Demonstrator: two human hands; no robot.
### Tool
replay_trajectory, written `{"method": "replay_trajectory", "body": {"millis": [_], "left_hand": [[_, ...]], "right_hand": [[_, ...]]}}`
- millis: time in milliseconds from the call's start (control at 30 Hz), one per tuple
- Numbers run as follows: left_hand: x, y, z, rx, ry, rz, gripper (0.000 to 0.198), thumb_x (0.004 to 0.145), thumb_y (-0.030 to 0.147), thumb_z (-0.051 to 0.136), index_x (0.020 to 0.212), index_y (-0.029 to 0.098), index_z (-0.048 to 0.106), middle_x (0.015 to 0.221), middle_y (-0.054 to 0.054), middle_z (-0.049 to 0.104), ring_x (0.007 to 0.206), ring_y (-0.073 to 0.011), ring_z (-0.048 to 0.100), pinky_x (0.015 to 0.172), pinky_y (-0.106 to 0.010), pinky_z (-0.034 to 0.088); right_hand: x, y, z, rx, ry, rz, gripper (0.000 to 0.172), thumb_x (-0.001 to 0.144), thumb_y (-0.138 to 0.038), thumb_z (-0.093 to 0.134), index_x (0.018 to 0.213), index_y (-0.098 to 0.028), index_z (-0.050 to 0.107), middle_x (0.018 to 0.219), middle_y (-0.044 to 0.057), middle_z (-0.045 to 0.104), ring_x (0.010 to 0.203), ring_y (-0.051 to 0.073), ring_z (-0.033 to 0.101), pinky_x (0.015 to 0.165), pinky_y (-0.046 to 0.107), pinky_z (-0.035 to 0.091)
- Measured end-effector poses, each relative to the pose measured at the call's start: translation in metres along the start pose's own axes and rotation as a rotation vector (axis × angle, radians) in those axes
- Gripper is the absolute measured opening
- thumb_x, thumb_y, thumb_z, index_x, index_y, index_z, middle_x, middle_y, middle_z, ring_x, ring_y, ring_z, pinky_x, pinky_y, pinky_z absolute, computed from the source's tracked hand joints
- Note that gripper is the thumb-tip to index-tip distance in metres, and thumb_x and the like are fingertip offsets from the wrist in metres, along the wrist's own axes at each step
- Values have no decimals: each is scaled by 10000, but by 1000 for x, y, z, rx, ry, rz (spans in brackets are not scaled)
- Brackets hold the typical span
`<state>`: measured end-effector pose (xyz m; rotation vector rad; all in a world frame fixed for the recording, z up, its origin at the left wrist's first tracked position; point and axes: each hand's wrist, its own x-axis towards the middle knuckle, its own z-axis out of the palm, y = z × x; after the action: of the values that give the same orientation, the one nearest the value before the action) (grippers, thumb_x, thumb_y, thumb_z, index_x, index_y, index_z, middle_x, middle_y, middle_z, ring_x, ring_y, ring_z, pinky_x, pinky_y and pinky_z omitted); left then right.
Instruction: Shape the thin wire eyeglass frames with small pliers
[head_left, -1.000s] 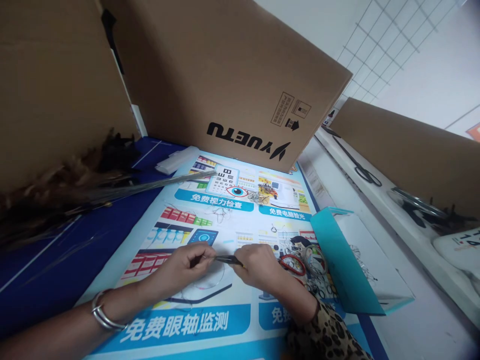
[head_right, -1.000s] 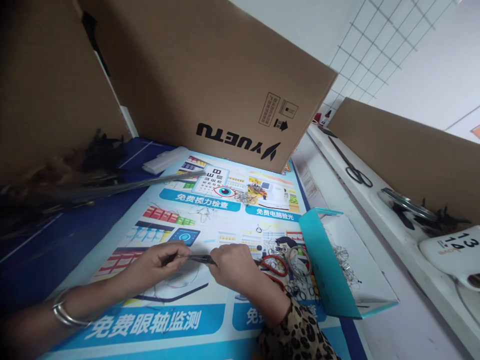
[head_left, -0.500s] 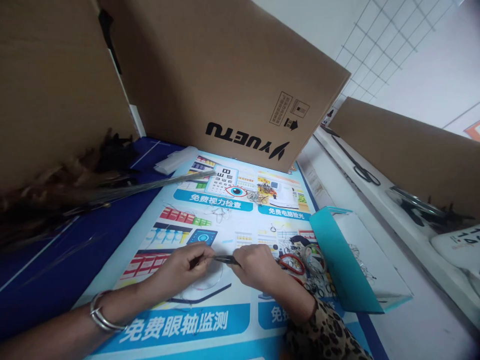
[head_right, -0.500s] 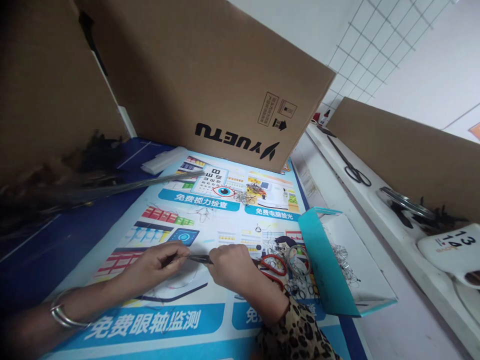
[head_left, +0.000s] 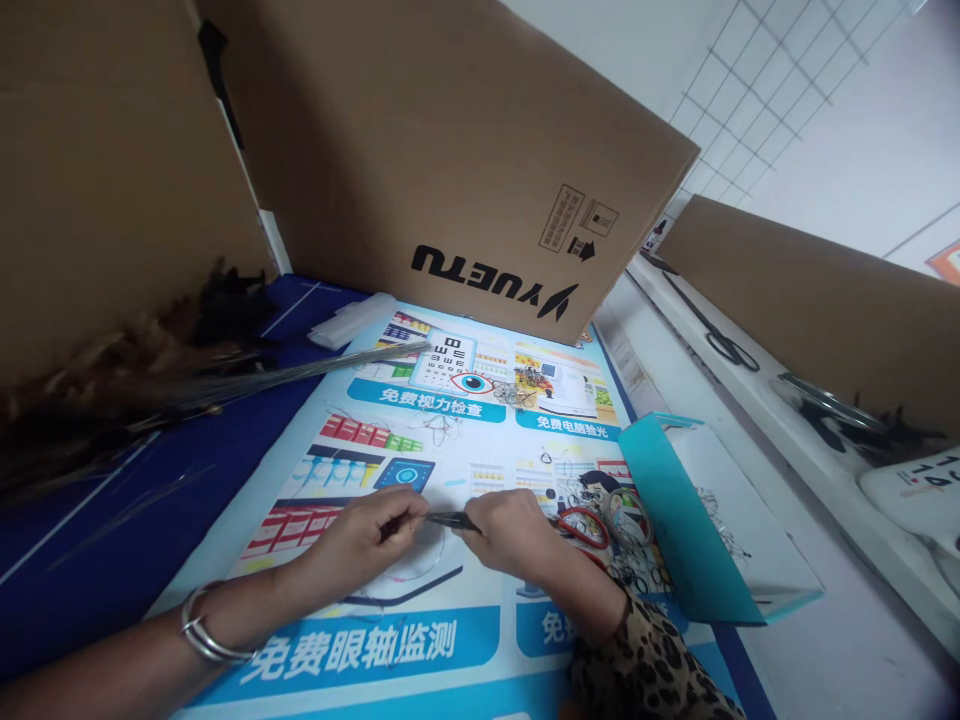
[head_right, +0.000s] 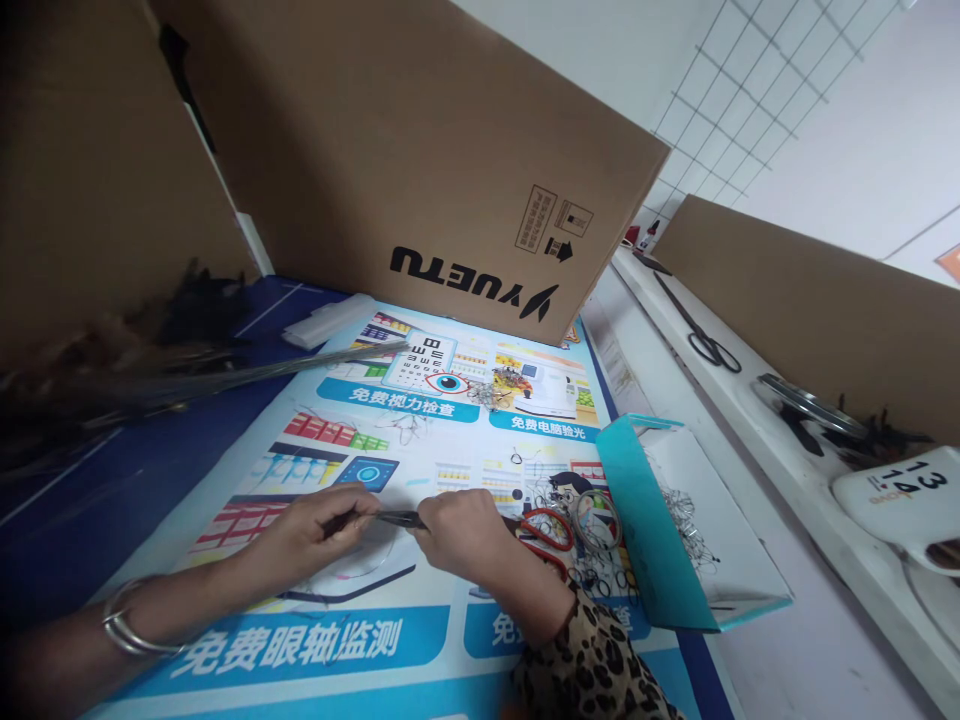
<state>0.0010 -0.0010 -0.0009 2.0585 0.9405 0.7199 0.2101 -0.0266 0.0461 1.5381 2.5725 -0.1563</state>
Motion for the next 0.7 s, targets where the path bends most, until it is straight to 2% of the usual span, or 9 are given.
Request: {"method": "replay_trajectory", "body": {"millis": [267, 467, 700], "left_hand": [[1, 1, 0, -42, -3, -32, 172, 828, 187, 426, 748, 186, 580, 692, 7, 556, 629, -125, 510, 585, -221, 381], [3, -8, -1, -183, -55, -113, 176, 842, 248, 446, 760, 182, 586, 689, 11, 535, 621, -124, 480, 560, -215, 374], [3, -3, -3, -321, -24, -175, 184, 836, 311, 474, 774, 186, 595, 701, 7, 531, 633, -137, 477, 552, -221, 373]], "right_hand": [[2, 2, 5, 38, -10, 21, 274, 878, -433, 477, 837, -202, 618, 800, 31, 680, 710, 165, 609, 559, 235, 288], [6, 4, 10, 172, -3, 51, 344, 866, -495, 484, 762, -194, 615, 723, 4, 659, 659, 135, 579, 531, 224, 232], [8, 4, 17, 339, 0, 82, 357, 838, -476, 530, 673, -169, 605, 611, -25, 570, 574, 95, 497, 501, 207, 199]]}}
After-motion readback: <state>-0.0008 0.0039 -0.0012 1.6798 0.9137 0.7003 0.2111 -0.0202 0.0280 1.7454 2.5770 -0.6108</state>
